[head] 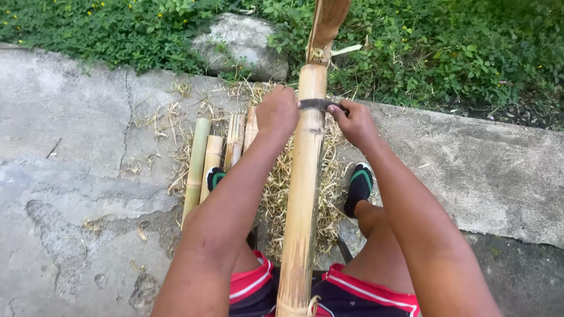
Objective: The recorder uses a curved blade to shave the outer layer off a long bamboo stalk held between their legs.
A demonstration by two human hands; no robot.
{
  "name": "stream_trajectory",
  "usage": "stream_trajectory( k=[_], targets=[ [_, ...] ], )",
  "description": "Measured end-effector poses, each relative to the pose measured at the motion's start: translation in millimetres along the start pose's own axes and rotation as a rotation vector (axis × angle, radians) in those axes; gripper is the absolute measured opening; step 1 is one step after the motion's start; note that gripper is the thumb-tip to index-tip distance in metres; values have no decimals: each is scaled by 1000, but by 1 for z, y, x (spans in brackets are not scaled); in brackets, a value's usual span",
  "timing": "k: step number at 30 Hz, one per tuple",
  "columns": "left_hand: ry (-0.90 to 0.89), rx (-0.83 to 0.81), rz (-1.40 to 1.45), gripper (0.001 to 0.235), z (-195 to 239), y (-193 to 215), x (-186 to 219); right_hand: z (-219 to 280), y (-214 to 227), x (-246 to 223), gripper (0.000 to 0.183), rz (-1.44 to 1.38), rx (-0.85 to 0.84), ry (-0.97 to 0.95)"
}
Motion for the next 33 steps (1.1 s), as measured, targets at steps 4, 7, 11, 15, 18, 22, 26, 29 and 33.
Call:
stream_trajectory(
  k=[4,7,11,15,18,22,26,29,33],
  targets=[
    [-35,122,-22,15,-47,0,3,-36,7,-4,40,-22,149,21],
    [-35,130,-1,16,-72,-5,3,-59,10,3,40,-17,210,41],
    [-67,179,44,21,-90,-5,1,-79,14,2,43,62,305,146],
    [-95,225,30,20,-95,-5,1,-83,13,7,43,63,337,152],
    [-82,229,9,21,-91,1,5,-80,12,6,48,64,296,129],
    [-56,152,-8,22,-75,5,7,-58,12,0,43,24,269,76],
    [-73,148,1,22,-46,8,4,-31,8,-5,40,34,311,153],
    [-110,176,3,21,-23,4,1,-11,5,-3,44,83,273,105],
    [-59,93,-12,24,5,9,3,17,2,-11,40,58,271,158]
  ],
)
Point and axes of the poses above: each hand's wrist, its own z-axis away from the middle knuckle, its own y-axis out of the back of the hand, x = y × z, the point moved 6 cm from there along -z, towards the middle knuckle
